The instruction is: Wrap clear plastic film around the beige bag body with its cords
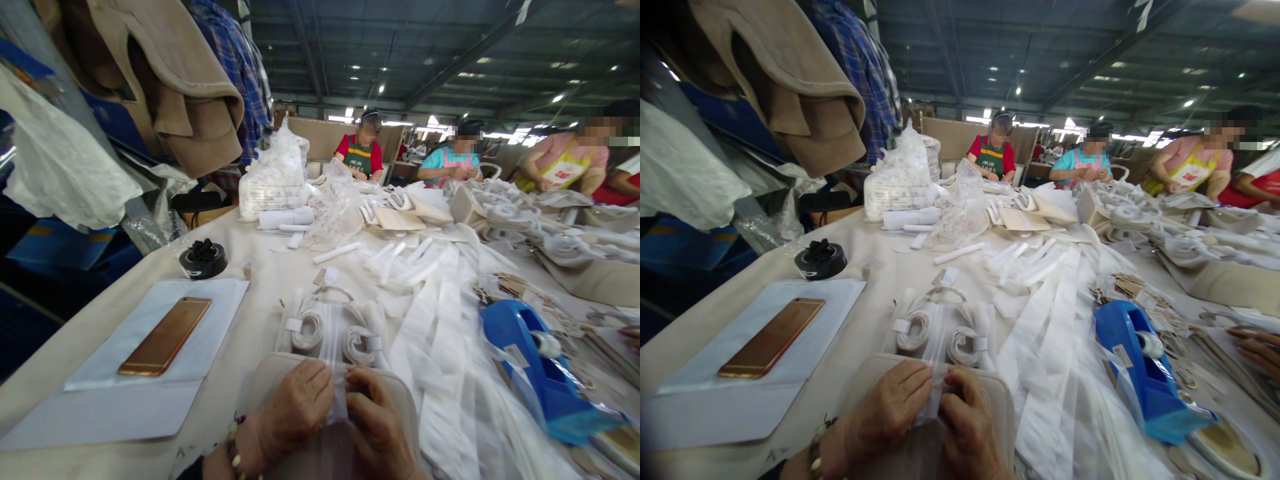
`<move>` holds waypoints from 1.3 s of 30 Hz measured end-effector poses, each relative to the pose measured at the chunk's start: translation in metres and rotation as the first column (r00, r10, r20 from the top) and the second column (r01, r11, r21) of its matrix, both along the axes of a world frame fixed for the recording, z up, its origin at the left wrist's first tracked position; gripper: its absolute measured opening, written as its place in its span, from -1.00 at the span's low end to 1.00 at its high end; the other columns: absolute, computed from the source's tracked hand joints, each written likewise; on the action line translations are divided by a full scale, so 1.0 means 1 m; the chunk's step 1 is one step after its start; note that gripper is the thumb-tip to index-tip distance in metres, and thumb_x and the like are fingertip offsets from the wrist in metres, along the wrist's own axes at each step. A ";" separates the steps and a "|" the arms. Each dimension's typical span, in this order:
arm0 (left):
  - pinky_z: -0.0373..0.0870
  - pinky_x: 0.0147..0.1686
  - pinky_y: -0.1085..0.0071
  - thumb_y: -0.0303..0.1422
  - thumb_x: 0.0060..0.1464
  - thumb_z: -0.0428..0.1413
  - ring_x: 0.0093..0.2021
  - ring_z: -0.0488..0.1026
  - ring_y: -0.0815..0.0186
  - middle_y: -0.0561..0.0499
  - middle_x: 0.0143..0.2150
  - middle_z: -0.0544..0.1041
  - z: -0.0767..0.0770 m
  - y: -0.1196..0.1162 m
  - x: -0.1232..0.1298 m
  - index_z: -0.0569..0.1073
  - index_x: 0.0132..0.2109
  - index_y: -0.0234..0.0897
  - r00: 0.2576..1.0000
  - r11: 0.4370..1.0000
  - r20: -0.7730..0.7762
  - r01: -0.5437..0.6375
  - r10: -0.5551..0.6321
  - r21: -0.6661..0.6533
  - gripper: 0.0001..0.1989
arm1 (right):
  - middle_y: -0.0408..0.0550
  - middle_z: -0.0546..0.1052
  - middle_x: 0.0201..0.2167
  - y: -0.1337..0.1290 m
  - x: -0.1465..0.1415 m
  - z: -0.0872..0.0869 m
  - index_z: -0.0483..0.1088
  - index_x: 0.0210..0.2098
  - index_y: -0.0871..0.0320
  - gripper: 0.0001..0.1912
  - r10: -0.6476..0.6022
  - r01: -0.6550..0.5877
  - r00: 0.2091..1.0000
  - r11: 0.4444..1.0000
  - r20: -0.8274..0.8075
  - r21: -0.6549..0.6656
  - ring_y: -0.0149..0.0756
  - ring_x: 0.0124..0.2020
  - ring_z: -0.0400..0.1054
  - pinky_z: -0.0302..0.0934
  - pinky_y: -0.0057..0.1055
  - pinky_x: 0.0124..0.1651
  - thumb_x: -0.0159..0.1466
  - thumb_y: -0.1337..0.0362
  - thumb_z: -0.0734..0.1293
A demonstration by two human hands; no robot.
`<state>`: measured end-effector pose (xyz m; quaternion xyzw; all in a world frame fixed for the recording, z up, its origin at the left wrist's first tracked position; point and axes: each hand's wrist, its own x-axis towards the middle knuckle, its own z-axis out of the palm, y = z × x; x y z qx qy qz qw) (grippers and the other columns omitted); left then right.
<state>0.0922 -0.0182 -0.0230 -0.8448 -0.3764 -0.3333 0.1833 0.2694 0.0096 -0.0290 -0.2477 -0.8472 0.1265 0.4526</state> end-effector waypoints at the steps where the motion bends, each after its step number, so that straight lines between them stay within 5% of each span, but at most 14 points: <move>1: 0.46 -0.25 0.31 -0.58 0.19 -0.17 -0.32 0.45 0.28 -0.13 -0.35 0.48 -0.002 -0.001 -0.001 0.37 -0.31 -0.35 1.000 1.000 -0.018 0.008 -0.008 0.000 -0.75 | 0.01 0.46 -0.18 -0.001 0.000 0.001 0.31 -0.42 0.10 -0.82 -0.013 0.013 1.000 1.000 0.004 0.009 -0.31 -0.10 0.40 0.37 -0.42 -0.10 0.10 0.50 0.18; 7: 0.47 -0.27 0.34 -0.58 0.17 -0.13 -0.33 0.45 0.29 -0.11 -0.38 0.48 -0.004 -0.005 -0.004 0.37 -0.35 -0.35 0.997 0.997 -0.055 0.058 -0.061 -0.047 -0.77 | 0.03 0.50 -0.17 0.000 0.002 0.001 0.26 -0.29 0.10 -0.76 0.017 -0.017 1.000 1.000 -0.010 0.011 -0.29 -0.09 0.41 0.37 -0.39 -0.08 0.06 0.50 0.17; 13: 0.46 -0.26 0.35 -0.59 0.18 -0.19 -0.31 0.43 0.30 -0.10 -0.39 0.48 0.003 -0.010 -0.006 0.40 -0.29 -0.35 0.996 0.989 -0.037 0.076 -0.082 -0.128 -0.72 | 0.06 0.52 -0.15 0.002 0.000 -0.004 0.24 -0.04 0.16 -0.48 0.026 -0.029 0.995 0.999 0.092 0.033 -0.23 -0.07 0.41 0.35 -0.29 -0.02 -0.02 0.48 0.15; 21: 0.41 -0.40 0.41 -0.61 0.18 -0.26 -0.41 0.38 0.32 -0.05 -0.47 0.43 0.002 -0.014 -0.002 0.37 -0.35 -0.36 0.981 0.983 0.166 0.123 -0.100 -0.137 -0.66 | 0.06 0.48 -0.06 -0.001 -0.004 -0.002 0.29 -0.04 0.18 -0.33 0.013 -0.015 0.978 1.000 0.206 0.010 -0.21 0.01 0.34 0.30 -0.23 0.03 -0.19 0.51 0.11; 28: 0.38 -0.42 0.41 -0.63 0.15 -0.27 -0.44 0.34 0.32 -0.05 -0.49 0.40 0.005 -0.018 -0.001 0.34 -0.41 -0.34 0.985 0.980 0.139 0.125 -0.105 -0.152 -0.66 | 0.03 0.48 -0.05 -0.004 -0.011 0.000 0.35 -0.05 0.15 -0.38 -0.032 0.033 0.963 0.999 0.268 0.002 -0.21 0.02 0.30 0.27 -0.19 0.02 -0.08 0.61 0.09; 39: 0.31 -0.44 0.43 -0.59 0.21 -0.27 -0.46 0.28 0.34 -0.03 -0.48 0.39 0.002 -0.017 -0.001 0.35 -0.39 -0.35 0.984 0.979 0.145 0.130 -0.107 -0.158 -0.65 | -0.02 0.54 -0.18 -0.002 -0.008 -0.002 0.39 -0.12 0.20 -0.42 0.060 -0.067 0.986 0.997 0.158 0.045 -0.24 -0.02 0.29 0.24 -0.24 0.01 -0.09 0.62 0.09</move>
